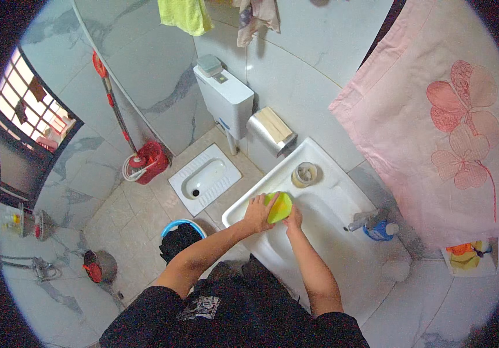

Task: The person scrubs the surface and edges of a sink with a sponge, applies liquid from a bottle, and rinses the sink and containers under the faucet.

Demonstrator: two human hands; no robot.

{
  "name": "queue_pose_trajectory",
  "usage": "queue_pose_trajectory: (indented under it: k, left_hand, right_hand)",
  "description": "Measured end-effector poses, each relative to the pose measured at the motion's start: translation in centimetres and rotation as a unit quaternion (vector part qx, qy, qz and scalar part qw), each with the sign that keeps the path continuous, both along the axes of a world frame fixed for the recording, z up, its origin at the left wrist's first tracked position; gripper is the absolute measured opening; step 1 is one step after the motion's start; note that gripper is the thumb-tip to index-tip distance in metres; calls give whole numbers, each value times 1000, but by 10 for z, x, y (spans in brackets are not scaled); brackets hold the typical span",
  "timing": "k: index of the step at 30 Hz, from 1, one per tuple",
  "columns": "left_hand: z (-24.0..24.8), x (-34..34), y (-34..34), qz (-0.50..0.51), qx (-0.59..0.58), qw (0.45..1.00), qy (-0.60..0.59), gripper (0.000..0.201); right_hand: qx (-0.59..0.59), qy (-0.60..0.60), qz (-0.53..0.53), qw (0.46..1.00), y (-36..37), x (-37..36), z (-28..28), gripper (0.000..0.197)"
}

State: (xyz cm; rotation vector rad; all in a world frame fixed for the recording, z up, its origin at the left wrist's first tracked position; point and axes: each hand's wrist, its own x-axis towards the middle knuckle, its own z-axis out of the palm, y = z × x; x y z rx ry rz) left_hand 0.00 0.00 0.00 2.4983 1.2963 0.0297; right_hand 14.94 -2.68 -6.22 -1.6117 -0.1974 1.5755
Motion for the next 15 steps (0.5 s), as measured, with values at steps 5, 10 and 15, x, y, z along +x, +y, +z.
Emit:
queue_pose_trajectory:
  k: [5,10,15]
  left_hand:
    - [25,20,15,77,-15,989,-124,106]
    - [34,20,53,128,19,961,-246,106]
    - [29,-4,113,165,32,950,-262,107]
  right_hand:
    - [207,351,-86,909,16,25,18,60]
    - [255,380,-121,881,61,-6,57,60]
    - [233,412,-102,875,110,-52,74,62]
